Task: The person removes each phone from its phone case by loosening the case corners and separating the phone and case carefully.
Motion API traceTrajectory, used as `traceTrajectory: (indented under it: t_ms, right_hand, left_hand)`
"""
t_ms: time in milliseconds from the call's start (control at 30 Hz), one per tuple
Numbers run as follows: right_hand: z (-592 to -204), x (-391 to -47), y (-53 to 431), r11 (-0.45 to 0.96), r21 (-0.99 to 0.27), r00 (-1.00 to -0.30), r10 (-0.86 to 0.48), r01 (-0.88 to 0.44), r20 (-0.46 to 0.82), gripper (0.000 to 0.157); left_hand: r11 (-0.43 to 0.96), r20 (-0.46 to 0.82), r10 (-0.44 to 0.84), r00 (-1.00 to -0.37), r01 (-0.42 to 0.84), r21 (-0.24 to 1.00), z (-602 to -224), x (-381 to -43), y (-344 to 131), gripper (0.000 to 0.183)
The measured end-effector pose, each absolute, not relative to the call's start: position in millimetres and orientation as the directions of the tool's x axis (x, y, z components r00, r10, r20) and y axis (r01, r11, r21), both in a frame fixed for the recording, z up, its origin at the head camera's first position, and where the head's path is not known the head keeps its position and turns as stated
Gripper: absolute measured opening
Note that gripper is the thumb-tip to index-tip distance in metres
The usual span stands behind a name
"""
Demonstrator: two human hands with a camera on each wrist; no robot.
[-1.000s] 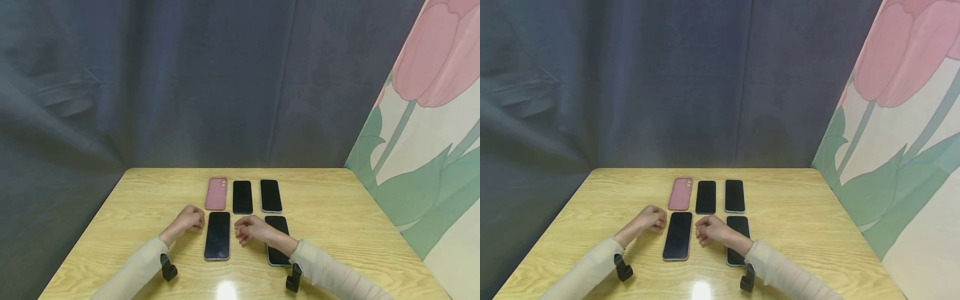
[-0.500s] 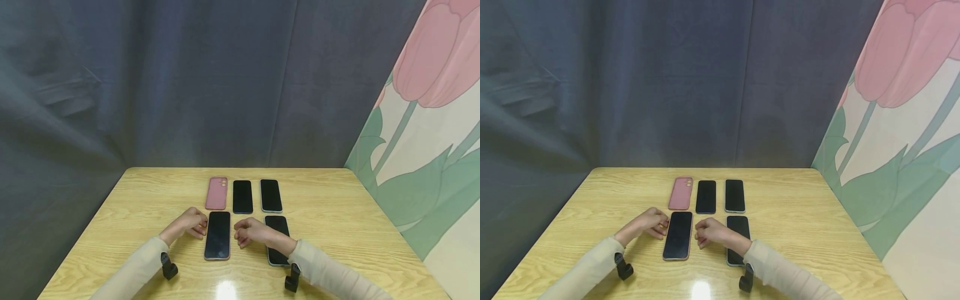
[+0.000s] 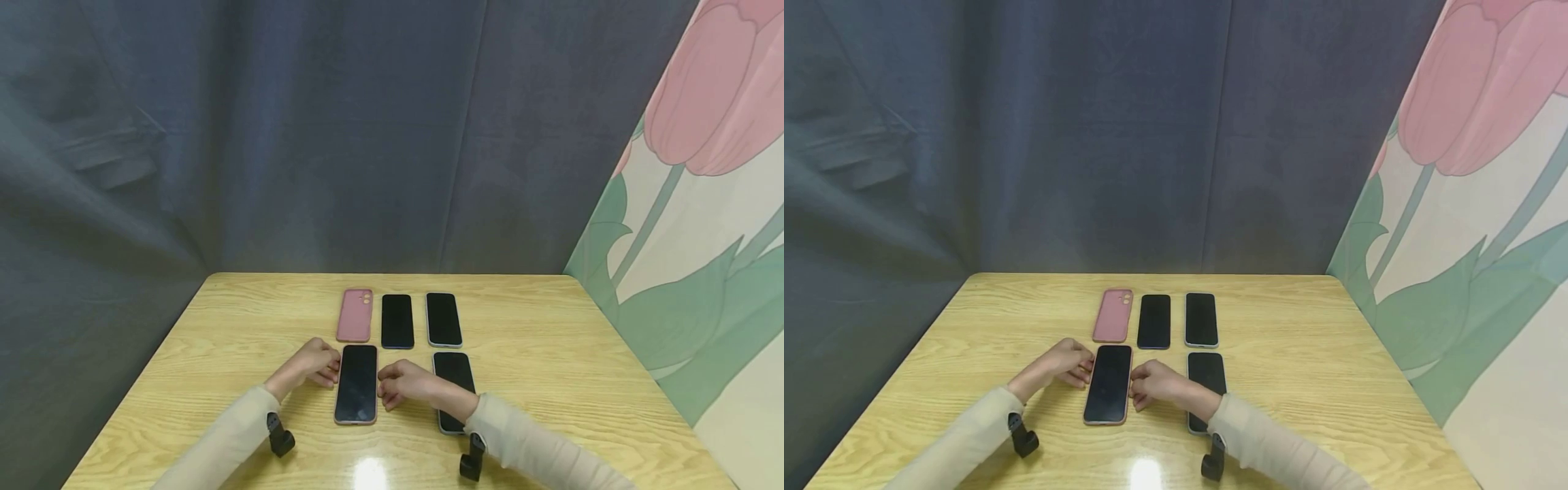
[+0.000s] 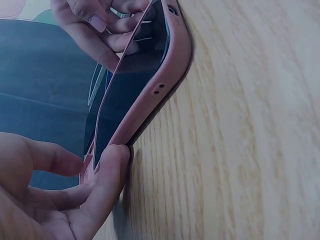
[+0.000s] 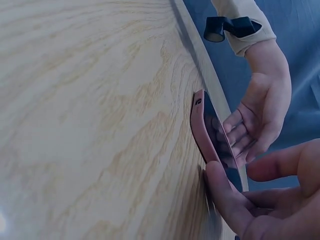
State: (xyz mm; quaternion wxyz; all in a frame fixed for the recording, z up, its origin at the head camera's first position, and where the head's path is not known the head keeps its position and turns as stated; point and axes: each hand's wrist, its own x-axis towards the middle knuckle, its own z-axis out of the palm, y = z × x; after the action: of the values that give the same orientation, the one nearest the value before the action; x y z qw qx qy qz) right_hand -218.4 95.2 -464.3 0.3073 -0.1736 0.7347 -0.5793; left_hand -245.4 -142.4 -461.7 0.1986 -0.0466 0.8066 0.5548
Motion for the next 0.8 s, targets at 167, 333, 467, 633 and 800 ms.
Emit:
traceTrajectory:
  t_ms: [167,333,467,633,800]
  right_hand:
    - [-464.3,-217.6,92.5,0.293,-0.954,-0.761,-0.605,0.062,-0.236,0.035]
    - [-465.9,-219.0,91.5,0.309,-0.95,-0.764,-0.602,0.045,-0.232,0.028]
    - [-466.9,-219.7,92.6,0.306,-0.95,-0.759,-0.603,0.065,-0.246,0.034]
    - [-464.4,-219.6,95.2,0.305,-0.949,-0.749,-0.612,0.074,-0.255,0.036]
    - [-462.1,-219.6,96.2,0.293,-0.953,-0.742,-0.623,0.072,-0.247,0.037]
  left_hand:
    - [0.383,-0.37,0.132,-0.92,-0.297,0.875,-462.5,-247.2,-140.3,0.019]
    - [0.37,-0.374,0.146,-0.916,-0.3,0.879,-462.6,-247.3,-137.9,0.019]
    - [0.378,-0.377,0.156,-0.913,-0.297,0.877,-463.4,-245.4,-136.8,0.019]
    - [0.404,-0.373,0.18,-0.91,-0.277,0.872,-463.7,-243.5,-137.8,0.027]
    - [0.416,-0.363,0.22,-0.905,-0.25,0.874,-463.9,-243.8,-139.0,0.032]
